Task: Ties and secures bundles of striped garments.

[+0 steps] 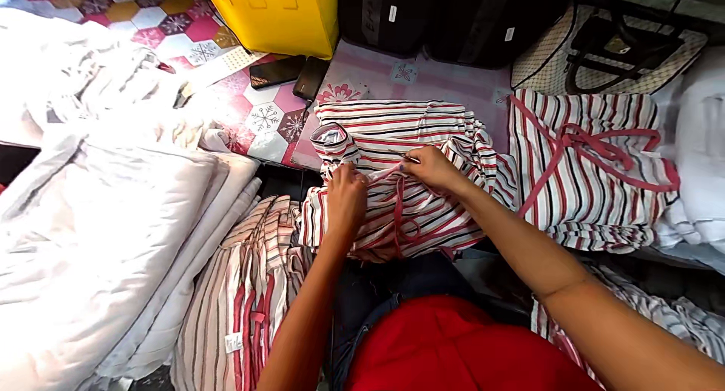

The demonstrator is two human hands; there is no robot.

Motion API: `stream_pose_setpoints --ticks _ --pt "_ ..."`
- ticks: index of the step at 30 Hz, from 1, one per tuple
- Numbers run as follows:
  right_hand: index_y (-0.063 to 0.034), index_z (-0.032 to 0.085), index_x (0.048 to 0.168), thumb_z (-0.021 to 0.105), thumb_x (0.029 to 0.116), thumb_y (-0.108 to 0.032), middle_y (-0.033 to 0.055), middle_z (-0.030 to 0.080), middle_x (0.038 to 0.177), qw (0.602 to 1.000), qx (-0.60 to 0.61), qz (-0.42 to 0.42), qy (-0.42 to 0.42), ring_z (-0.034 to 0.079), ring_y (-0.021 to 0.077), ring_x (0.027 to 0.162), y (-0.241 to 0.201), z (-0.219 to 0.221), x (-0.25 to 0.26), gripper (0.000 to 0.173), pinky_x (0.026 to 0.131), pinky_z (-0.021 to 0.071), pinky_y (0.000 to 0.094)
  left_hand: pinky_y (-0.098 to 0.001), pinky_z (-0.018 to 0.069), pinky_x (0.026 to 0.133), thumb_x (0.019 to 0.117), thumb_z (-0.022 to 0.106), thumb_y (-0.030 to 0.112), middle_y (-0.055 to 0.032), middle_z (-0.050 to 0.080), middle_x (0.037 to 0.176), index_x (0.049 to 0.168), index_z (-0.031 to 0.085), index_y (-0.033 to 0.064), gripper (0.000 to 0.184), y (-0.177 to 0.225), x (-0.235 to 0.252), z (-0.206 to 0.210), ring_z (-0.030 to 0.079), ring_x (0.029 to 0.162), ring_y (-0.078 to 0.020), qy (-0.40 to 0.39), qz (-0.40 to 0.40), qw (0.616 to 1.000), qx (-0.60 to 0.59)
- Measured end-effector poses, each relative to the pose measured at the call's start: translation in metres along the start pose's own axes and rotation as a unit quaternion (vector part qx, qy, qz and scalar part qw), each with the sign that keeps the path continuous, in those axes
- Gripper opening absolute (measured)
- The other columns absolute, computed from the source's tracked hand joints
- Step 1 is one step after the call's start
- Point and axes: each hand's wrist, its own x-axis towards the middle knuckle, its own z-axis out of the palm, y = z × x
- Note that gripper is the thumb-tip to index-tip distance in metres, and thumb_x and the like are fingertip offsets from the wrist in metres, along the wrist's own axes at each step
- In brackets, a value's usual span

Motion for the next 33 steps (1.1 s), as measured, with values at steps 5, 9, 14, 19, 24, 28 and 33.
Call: stream_pose_setpoints --ticks 5,9,14,19,24,28,33 --pt "0.0052 0.067 0.09 0.064 0.1012 -0.018 0.0127 0.06 0.076 0.998 0.045 0.03 -0.01 0.055 0.0219 0.071 0.028 0.002 0.035 0.026 0.071 0.0473 0.0453 -0.0638 0.0475 0.1 0.0966 0.061 -0.001 -0.0305 0.057 0.133 0.122 0.065 -0.0059 0.026 -0.026 0.024 -0.031 0.057 0.121 -0.0494 0.067 -0.069 0.995 -0.032" --pt "0.0002 0.069 0.103 0.059 0.1054 -0.025 0.0172 0.062 0.081 0.997 0.045 0.035 0.046 0.058 0.0277 0.069 0.026 0.005 0.013 0.027 0.064 0.0487 0.0494 -0.0586 0.0537 0.09 0.1008 0.056 0.005 -0.0277 0.066 0.111 0.116 0.067 -0.0083 0.022 0.0 0.015 -0.022 0.066 0.102 -0.0423 0.108 -0.095 0.987 -0.071" --pt "-0.0054 0.073 0.107 0.068 0.1001 -0.031 0.0167 0.07 0.087 0.999 -0.034 0.025 0.02 0.067 0.0338 0.077 0.013 0.012 0.024 0.027 0.071 0.054 0.059 -0.0554 0.0548 0.091 0.0966 0.07 0.019 -0.0238 0.068 0.109 0.11 0.071 -0.0062 0.029 0.03 0.018 0.027 0.068 0.099 -0.0377 -0.019 -0.109 0.985 -0.131" --pt "0.0011 0.072 0.102 0.065 0.1011 -0.02 0.0209 0.069 0.09 0.997 -0.044 0.053 -0.022 0.067 0.0374 0.085 0.01 0.011 0.041 0.023 0.076 0.0519 0.0605 -0.05 0.0567 0.085 0.0957 0.062 0.005 -0.0177 0.073 0.093 0.092 0.074 -0.0046 0.016 0.016 0.002 0.017 0.071 0.089 -0.031 -0.034 -0.009 0.99 -0.137" --pt "-0.0019 0.07 0.1 0.064 0.1024 -0.024 0.0153 0.064 0.079 0.998 0.043 0.038 0.011 0.059 0.0264 0.066 0.024 0.004 0.029 0.024 0.062 0.0486 0.0483 -0.0561 0.0551 0.087 0.093 0.069 0.004 -0.0194 0.074 0.091 0.093 0.075 -0.0043 0.011 -0.017 -0.058 -0.061 0.072 0.089 -0.034 -0.249 -0.035 0.963 -0.1" --pt "-0.004 0.068 0.116 0.051 0.109 -0.023 0.0179 0.069 0.097 0.996 0.018 -0.022 0.087 0.066 0.0318 0.08 0.015 -0.011 0.006 0.026 0.072 0.0534 0.0542 -0.0704 0.0478 0.088 0.1027 0.061 0.017 -0.029 0.071 0.097 0.097 0.073 -0.0063 0.027 -0.013 -0.074 -0.103 0.068 0.099 -0.049 -0.261 -0.23 0.936 0.047" --pt "-0.0128 0.079 0.109 0.065 0.0918 0.0 0.0126 0.067 0.106 0.978 -0.124 -0.169 -0.014 0.067 0.0286 0.092 0.007 -0.014 0.004 0.026 0.078 0.0565 0.053 -0.0602 0.0538 0.081 0.0985 0.065 0.043 -0.0201 0.072 0.092 0.097 0.073 -0.0038 0.048 0.049 -0.042 -0.034 0.07 0.089 -0.0372 -0.118 -0.127 0.984 -0.05"
